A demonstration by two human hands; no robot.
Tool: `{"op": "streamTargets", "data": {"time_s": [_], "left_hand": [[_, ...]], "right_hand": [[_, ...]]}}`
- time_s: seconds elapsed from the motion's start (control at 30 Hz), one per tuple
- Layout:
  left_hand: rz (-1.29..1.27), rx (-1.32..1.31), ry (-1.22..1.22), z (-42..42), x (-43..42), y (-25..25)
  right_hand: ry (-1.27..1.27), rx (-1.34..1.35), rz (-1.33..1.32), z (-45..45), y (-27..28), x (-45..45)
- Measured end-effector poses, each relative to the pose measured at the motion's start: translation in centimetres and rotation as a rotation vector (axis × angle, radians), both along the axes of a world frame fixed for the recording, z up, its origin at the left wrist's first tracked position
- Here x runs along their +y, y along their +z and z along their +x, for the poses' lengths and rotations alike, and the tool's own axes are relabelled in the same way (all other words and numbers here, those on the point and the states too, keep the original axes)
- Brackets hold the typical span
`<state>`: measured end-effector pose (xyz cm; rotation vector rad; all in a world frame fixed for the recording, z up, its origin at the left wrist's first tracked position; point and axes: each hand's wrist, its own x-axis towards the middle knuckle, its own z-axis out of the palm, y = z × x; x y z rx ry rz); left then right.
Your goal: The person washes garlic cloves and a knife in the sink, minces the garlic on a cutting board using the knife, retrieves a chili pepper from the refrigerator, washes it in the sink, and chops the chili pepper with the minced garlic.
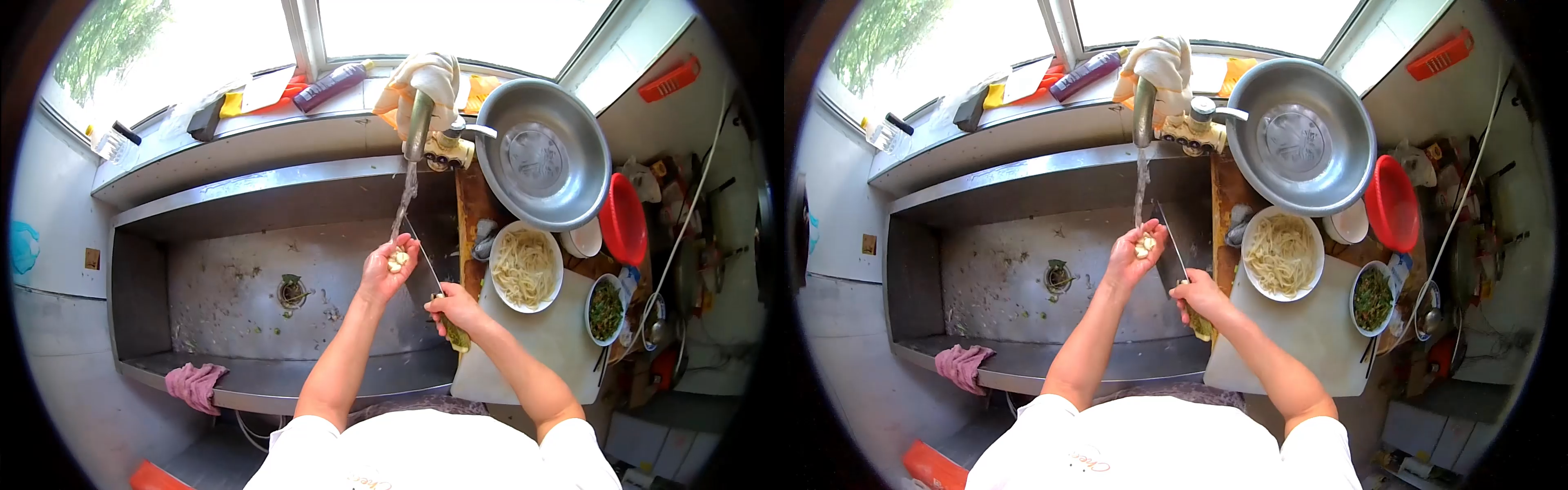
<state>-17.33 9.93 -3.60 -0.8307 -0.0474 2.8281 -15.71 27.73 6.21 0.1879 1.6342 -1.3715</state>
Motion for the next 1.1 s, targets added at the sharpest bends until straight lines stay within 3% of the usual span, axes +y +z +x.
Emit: {"op": "streamTargets", "data": {"time_s": [0.03, 0.13, 0.17, 0.23, 0.33, 0.5, 0.63, 0.73, 0.77, 0.8, 0.83, 0.9, 0.97, 1.1], "left_hand": [[-0.034, -0.025, -0.041, 0.1, -0.2, -0.4], [-0.455, 0.106, -0.202, 1.4, -1.0, -1.4], [-0.635, 0.004, -0.273, 1.6, -0.4, 1.4], [-0.742, -0.019, -0.372, 1.8, 0.0, 3.4], [-0.803, -0.024, -0.504, 1.4, 0.1, 5.1], [-0.961, -0.172, -0.470, 1.1, -0.8, 5.6], [-0.923, -0.157, -0.501, 2.3, -0.9, 4.4], [-0.562, -0.180, -0.479, 3.1, -1.4, 2.9], [-0.504, -0.167, -0.476, 3.6, -1.6, 2.4], [-0.448, -0.154, -0.475, 4.1, -1.8, 1.9], [-0.397, -0.141, -0.477, 4.5, -1.9, 1.7], [-0.355, -0.175, -0.493, 5.1, -1.4, 2.1], [-0.331, -0.162, -0.498, 6.2, -1.1, 1.9], [-0.248, -0.144, -0.484, 7.6, -0.7, 2.0]], "right_hand": [[0.052, 0.074, 0.036, -0.4, -0.6, 0.3], [0.224, 0.382, 0.260, -2.2, 1.2, 0.7], [0.237, 0.348, 0.228, -3.3, 1.8, 0.8], [0.287, 0.326, 0.219, -4.6, 3.0, 0.5], [0.492, 1.069, 0.435, -2.9, 1.3, -0.8], [0.706, 1.157, 0.592, -1.0, 1.8, -2.5], [0.857, 1.102, 0.563, -1.4, 2.1, -2.4], [0.805, 1.089, 0.546, -6.3, 5.1, -1.8], [0.654, 1.385, 0.602, -8.9, 4.8, -1.3], [0.366, 1.476, 0.493, -12.3, 5.0, -0.9], [0.205, 1.576, 0.594, -14.9, 6.1, -1.1], [0.120, 1.793, 0.787, -20.8, 5.6, -0.6], [0.202, 1.480, 0.877, -23.6, 5.5, -0.8], [0.221, 1.355, 0.971, -23.4, 5.2, -2.4]]}}
